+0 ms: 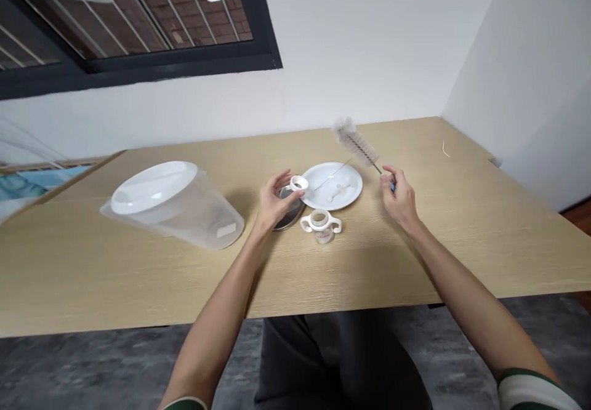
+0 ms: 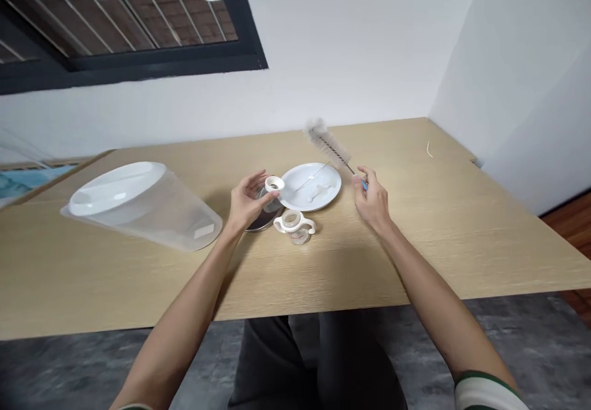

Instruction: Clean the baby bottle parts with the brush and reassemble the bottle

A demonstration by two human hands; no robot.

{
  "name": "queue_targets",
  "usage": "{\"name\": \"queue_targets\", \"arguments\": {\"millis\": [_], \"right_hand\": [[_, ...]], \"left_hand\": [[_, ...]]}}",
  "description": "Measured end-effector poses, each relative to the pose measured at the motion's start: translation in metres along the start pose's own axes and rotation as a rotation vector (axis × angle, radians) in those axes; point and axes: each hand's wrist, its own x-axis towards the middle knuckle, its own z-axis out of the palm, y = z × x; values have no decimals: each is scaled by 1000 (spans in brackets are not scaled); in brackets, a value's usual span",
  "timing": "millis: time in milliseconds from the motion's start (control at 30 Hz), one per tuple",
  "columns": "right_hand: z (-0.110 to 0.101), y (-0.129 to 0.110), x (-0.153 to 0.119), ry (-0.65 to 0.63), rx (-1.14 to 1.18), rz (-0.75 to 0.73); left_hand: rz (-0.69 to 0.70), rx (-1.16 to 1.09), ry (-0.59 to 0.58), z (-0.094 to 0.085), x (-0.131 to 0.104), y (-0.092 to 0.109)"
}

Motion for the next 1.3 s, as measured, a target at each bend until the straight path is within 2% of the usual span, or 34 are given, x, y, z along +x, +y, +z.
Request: {"name": "queue_targets", "arguments": {"millis": [133,367,500,600,700,800,867,1000,1167,1300], "right_hand": [[-5,1,2,-62,-103,-120],[-3,-7,-10,-232,-158,-219],[2,-14,-17,-292,-173,-380],[3,-8,-15,-327,-251,-462],[-1,0,-9,-232,-336,-447],[-5,0,-7,-115,-310,-430],[-5,-5,-9,-132,-262,-451],[-2,-9,-12,-253,-279,-450],[-2,-5,-8,-163,-257,-340],[0,-10,-13,-208,-194,-397]], "left_hand": [[32,-88,70,1,-4,0],[98,-164,166,5,-10,5],[156,-172,210,8,-13,6],[201,-178,241,9,-14,7],[222,-180,277,9,-13,7],[218,-176,274,11,-13,8],[210,-174,252,12,-14,11],[190,-157,263,15,-18,17],[185,-122,266,15,-19,18],[206,-106,255,14,-21,16]]}}
